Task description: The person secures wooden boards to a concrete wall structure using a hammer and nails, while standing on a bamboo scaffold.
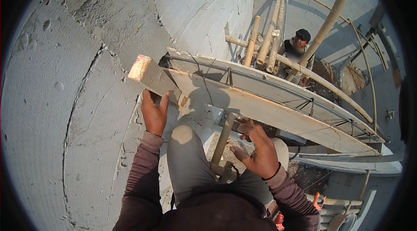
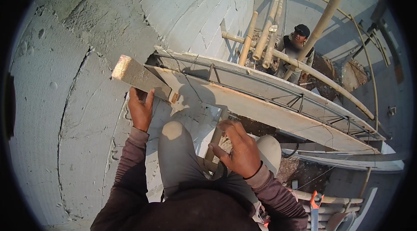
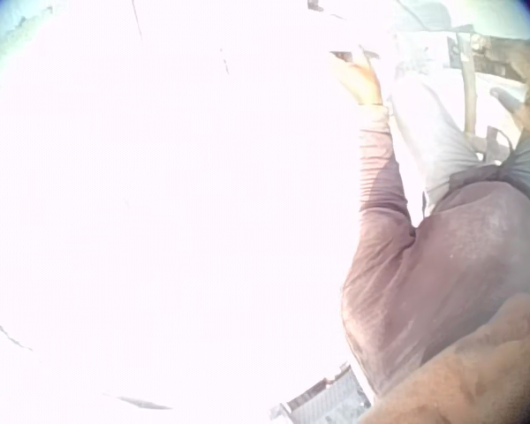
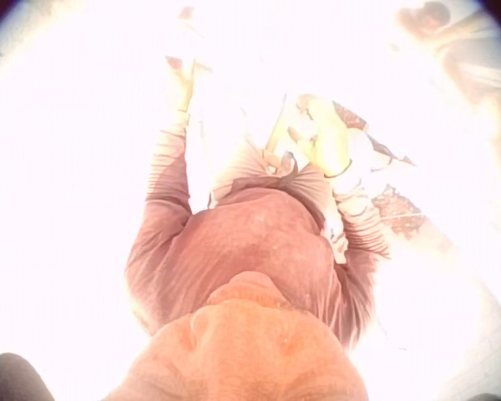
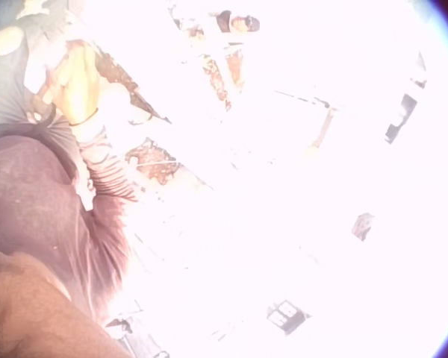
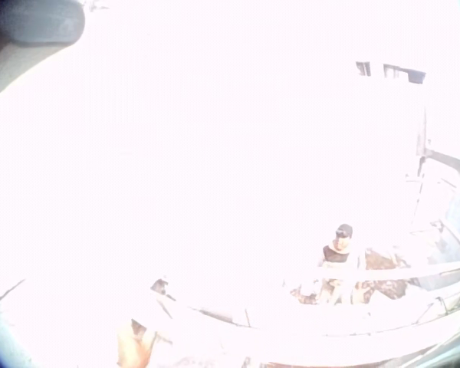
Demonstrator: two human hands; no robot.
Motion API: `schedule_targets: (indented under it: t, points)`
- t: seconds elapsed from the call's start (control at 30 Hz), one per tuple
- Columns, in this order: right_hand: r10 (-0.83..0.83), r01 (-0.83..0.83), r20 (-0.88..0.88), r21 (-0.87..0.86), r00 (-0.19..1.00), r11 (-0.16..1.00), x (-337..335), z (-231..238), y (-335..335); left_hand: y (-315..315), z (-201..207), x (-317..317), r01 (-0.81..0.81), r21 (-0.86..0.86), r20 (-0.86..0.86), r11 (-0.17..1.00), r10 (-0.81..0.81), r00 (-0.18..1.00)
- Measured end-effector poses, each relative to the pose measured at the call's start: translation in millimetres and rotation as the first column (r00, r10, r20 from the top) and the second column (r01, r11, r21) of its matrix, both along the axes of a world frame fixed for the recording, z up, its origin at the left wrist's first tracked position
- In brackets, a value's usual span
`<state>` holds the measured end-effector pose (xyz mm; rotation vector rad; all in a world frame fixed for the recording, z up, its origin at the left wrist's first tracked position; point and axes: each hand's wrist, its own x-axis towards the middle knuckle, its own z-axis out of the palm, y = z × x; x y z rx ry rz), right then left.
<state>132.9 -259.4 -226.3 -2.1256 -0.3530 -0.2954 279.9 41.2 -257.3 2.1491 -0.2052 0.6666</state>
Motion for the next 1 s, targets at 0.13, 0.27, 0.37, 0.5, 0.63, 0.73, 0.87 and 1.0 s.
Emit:
schedule_targets:
  t: [0.13, 0.27, 0.37, 0.5, 0.63, 0.73, 0.87, 1.0]
  points:
    - [-0.006, 0.005, -0.077, -0.018, 0.997, 1.0, -22.4, -28.6, -0.3, 0.4, -25.2, 3.3, -0.018, 0.03, 0.036, 0.999, 0.017, 0.999]
    - [-0.042, 0.047, -0.131, 0.035, 0.99, 0.998, -28.4, -38.5, -2.5, -0.2, -24.5, 12.5, -0.032, -0.079, -0.011, 0.996, 0.031, 0.999]
    - [-0.056, 0.063, -0.113, 0.067, 0.992, 0.996, -29.5, -41.6, -0.9, 3.0, -22.1, 14.5, -0.106, 0.002, 0.036, 0.994, 0.106, 0.994]
    - [-0.047, 0.053, -0.113, 0.045, 0.993, 0.998, -29.1, -54.2, 4.9, 10.3, 0.3, 13.2, -0.261, 0.357, -0.13, 0.897, 0.324, 0.937]
    - [0.009, 0.0, -0.115, 0.073, 0.993, 0.997, -18.5, -81.2, 19.3, 16.0, 3.3, 23.3, -0.24, 0.538, -0.104, 0.808, 0.346, 0.932]
    - [0.132, -0.119, -0.168, 0.082, 0.977, 0.989, -0.6, -107.8, 41.1, 19.3, 2.5, 29.5, -0.234, 0.549, -0.054, 0.802, 0.314, 0.948]
    - [0.219, -0.187, -0.248, 0.147, 0.944, 0.971, 37.2, -131.5, 80.8, 15.4, 0.6, 30.5, -0.213, 0.522, -0.144, 0.826, 0.331, 0.933]
    - [0.233, -0.079, -0.384, 0.378, 0.894, 0.922, 90.7, -155.4, 131.7, 12.7, 2.5, 33.0, -0.183, 0.523, -0.164, 0.832, 0.31, 0.937]
